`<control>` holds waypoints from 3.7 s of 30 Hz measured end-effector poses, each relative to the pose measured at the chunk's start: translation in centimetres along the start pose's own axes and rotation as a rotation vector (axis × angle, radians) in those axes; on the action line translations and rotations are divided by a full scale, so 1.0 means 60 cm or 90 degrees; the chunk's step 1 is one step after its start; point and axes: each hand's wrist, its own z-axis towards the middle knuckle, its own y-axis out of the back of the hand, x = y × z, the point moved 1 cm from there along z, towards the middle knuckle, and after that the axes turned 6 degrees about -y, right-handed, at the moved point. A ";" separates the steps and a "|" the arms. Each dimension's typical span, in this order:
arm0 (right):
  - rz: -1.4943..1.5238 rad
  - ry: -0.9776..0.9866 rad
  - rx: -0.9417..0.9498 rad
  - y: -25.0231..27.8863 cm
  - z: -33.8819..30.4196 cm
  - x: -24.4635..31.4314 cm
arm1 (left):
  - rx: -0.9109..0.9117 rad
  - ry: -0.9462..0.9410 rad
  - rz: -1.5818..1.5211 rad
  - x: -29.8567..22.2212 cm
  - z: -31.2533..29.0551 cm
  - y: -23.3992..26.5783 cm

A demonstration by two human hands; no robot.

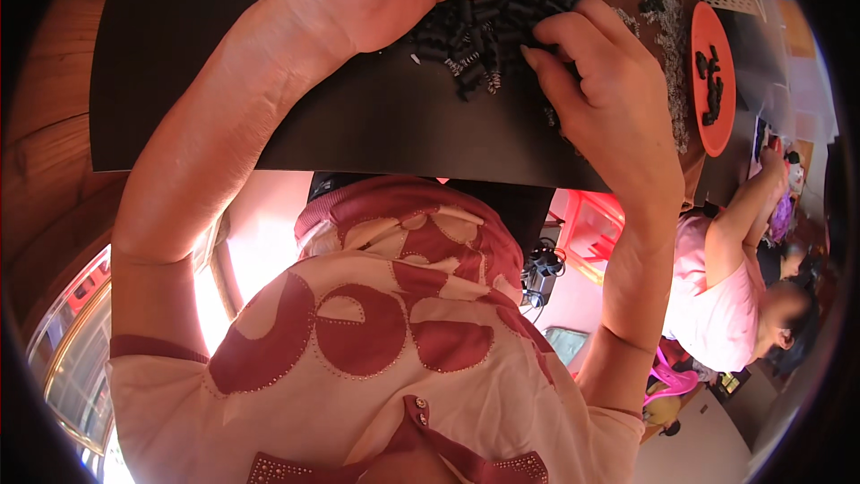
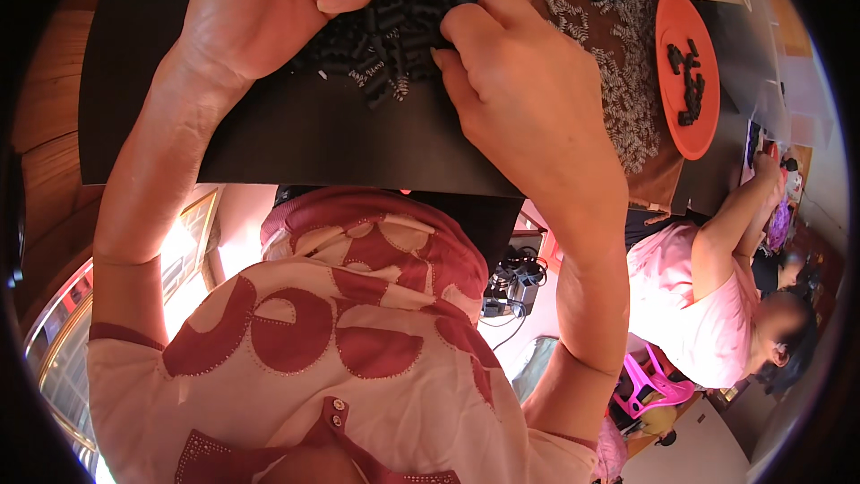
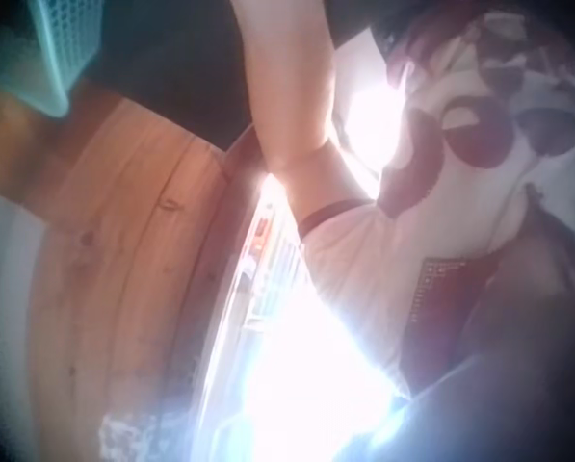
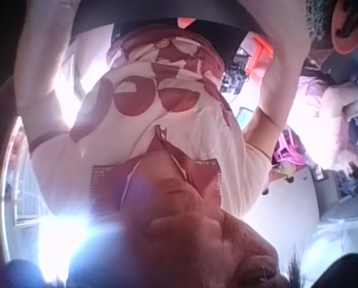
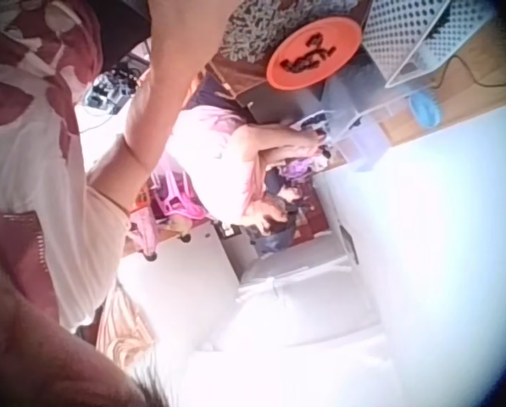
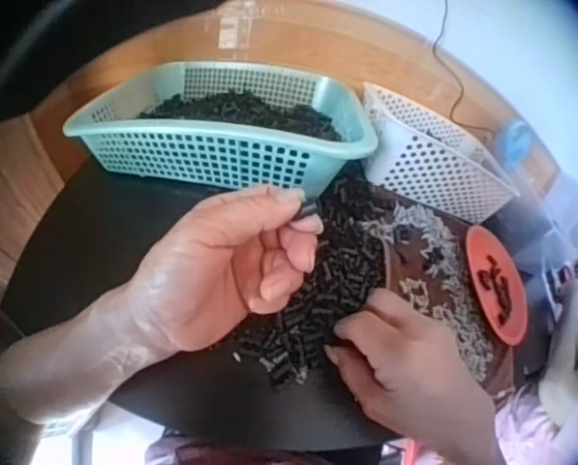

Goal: The person assembles small plastic parts by repeatedly picking up springs and plastic components from the table and fitting them together by hand.

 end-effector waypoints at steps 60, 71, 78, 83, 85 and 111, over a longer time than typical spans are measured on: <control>0.584 -0.048 -0.227 0.029 -0.037 0.034 | 0.115 0.095 0.207 0.015 -0.037 -0.058; 0.493 -0.061 -0.257 0.028 -0.036 0.041 | 0.131 0.076 0.244 0.014 -0.036 -0.063; 0.372 -0.047 -0.296 0.024 -0.036 0.045 | 0.132 0.022 0.278 0.024 -0.036 -0.060; 0.290 -0.045 -0.312 0.020 -0.039 0.056 | 0.139 -0.008 0.337 0.026 -0.038 -0.065; 0.318 -0.035 -0.322 0.015 -0.035 0.053 | 0.126 0.039 0.302 0.017 -0.039 -0.068; 0.434 -0.016 -0.294 -0.007 -0.050 0.032 | 0.165 0.104 0.244 0.022 -0.041 -0.055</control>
